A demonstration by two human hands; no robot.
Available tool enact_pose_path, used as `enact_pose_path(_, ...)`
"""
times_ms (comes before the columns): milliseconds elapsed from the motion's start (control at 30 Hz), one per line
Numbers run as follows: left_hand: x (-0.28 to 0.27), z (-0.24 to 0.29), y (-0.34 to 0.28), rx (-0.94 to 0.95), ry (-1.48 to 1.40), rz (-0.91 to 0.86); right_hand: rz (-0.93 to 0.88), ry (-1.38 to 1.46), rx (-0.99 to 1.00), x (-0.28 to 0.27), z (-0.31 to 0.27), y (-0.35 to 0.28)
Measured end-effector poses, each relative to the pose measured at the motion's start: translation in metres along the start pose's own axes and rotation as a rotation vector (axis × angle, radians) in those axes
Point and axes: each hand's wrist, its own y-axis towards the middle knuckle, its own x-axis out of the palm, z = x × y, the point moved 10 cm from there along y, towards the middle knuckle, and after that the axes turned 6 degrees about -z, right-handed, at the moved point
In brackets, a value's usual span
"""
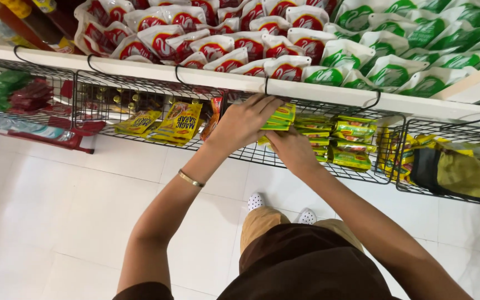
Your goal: Organizing and sorting various seasoning and soup packets into wire baskets on a grocery store shelf.
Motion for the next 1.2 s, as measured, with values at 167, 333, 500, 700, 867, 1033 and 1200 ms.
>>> enact_pose_path(167, 0.018, -0.006, 0.002, -0.006, -0.133, -0.157, -0.325, 0.098, -0.097, -0.011, -0.030, 0.007)
enact_pose_path(333, 0.064, -0.007, 0.005, -0.041, -0.211, -0.257, -0.600, 0.389, -0.013, -0.057, -0.029, -0.008)
enact_pose_path(500, 0.146, -0.010, -0.002, -0.067, -0.235, -0.415, -0.565, 0.487, 0.068, -0.102, -0.037, -0.034)
enact_pose_path(700, 0.170, -0.011, -0.008, -0.118, -0.236, -0.426, -0.146, 0.519, 0.222, -0.113, 0.026, -0.032)
enact_pose_path(867, 0.163, -0.019, -0.016, -0.289, -0.876, -0.438, -0.025, 0.131, -0.001, -0.087, 0.020, 0.012)
enact_pose_path(1033, 0.161, -0.026, -0.048, -0.750, -0.971, -0.361, -0.069, -0.041, -0.042, -0.043, 0.018, 0.039)
enact_pose_path(1200, 0.247, -0.033, -0.100, -1.042, -1.021, -0.490, 0.067, -0.273, -0.024, -0.019, 0.016, 0.050)
